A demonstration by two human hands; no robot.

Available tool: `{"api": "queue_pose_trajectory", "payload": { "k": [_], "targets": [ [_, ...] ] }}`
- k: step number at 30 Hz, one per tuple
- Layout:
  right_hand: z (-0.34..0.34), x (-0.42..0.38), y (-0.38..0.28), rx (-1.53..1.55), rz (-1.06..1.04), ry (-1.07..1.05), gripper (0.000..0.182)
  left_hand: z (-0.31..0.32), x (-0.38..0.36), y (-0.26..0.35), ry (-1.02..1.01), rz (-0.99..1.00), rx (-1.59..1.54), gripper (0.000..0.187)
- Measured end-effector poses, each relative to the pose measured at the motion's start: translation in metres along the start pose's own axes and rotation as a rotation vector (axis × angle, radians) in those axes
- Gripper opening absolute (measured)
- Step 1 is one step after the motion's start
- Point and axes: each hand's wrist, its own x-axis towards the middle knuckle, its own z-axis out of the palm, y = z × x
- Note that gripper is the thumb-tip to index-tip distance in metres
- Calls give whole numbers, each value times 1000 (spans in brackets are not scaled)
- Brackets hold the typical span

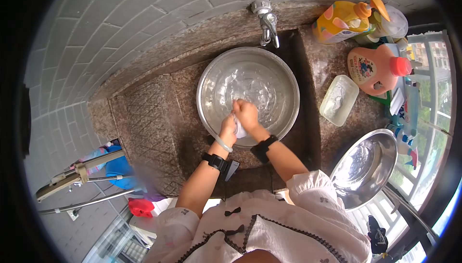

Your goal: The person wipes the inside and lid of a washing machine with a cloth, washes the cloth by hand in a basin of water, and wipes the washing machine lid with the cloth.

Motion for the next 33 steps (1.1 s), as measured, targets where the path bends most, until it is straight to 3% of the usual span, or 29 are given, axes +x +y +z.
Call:
{"api": "queue_pose_trajectory", "payload": {
  "k": [1, 3, 5, 6, 8, 9, 10, 11, 13, 15, 17, 19, 20, 21, 23, 24, 25, 27, 29, 30, 31, 33],
  "targets": [
    [-5, 8, 9, -127, -22, 50, 30, 2, -3, -3, 110, 10, 122, 27],
    [-13, 9, 24, -192, -26, 63, 29, -10, 4, -6, 90, 55, 245, 33],
    [-25, 25, 40, -276, -62, 70, 29, -32, 30, -4, 195, -16, 18, 37],
    [-29, 32, 51, -208, 26, 138, 25, -20, 8, 13, 179, -25, -28, 49],
    [-34, 41, 68, -136, 116, 201, 21, -17, -7, 26, 248, -87, 30, 54],
    [-33, 41, 74, -354, -10, 396, 20, -22, -13, 28, 321, -156, 98, 62],
    [-26, 40, 86, -570, -139, 591, 19, -29, -15, 27, 203, -157, 98, 72],
    [-12, 37, 95, -565, -138, 590, 19, -32, -15, 25, 207, -156, 101, 72],
    [17, 26, 110, -349, -350, 202, 21, -22, -20, 28, 268, -206, 104, 72],
    [19, 6, 71, 241, 23, -421, 22, -16, -17, 29, 346, -212, 117, 72],
    [8, -13, 14, 372, 81, -563, 22, -36, 2, 21, 424, -216, 122, 73],
    [8, -36, -12, 486, 60, -615, 23, -93, 40, -11, -74, -51, -205, 66],
    [8, -42, -19, 606, 32, -651, 25, -77, 32, -3, 117, -7, -35, 52],
    [10, -44, -24, 606, 33, -647, 25, -72, 30, -6, 115, -10, -33, 52],
    [10, -45, -33, 73, -242, -225, 31, -61, 25, -12, -67, -12, -257, 45],
    [10, -32, -27, 52, -220, -93, 32, -53, 22, -14, -156, -13, -369, 41],
    [7, -21, -21, 53, -224, -93, 32, -20, 4, -6, 23, 56, -213, 35],
    [1, -9, -13, -13, 24, -11, 33, -42, 24, -25, 46, -24, -59, 34],
    [3, -32, -29, -22, -74, -5, 31, -29, 12, -11, 48, 24, -124, 32],
    [6, -47, -38, 122, -102, -1, 30, -24, 7, -8, 55, 65, -195, 33],
    [9, -58, -43, 267, -126, 2, 29, -99, 69, -38, -447, 245, 24, 31],
    [10, -60, -39, 204, -157, 30, 29, -83, 48, -30, -382, 77, -166, 30]
  ]
}}
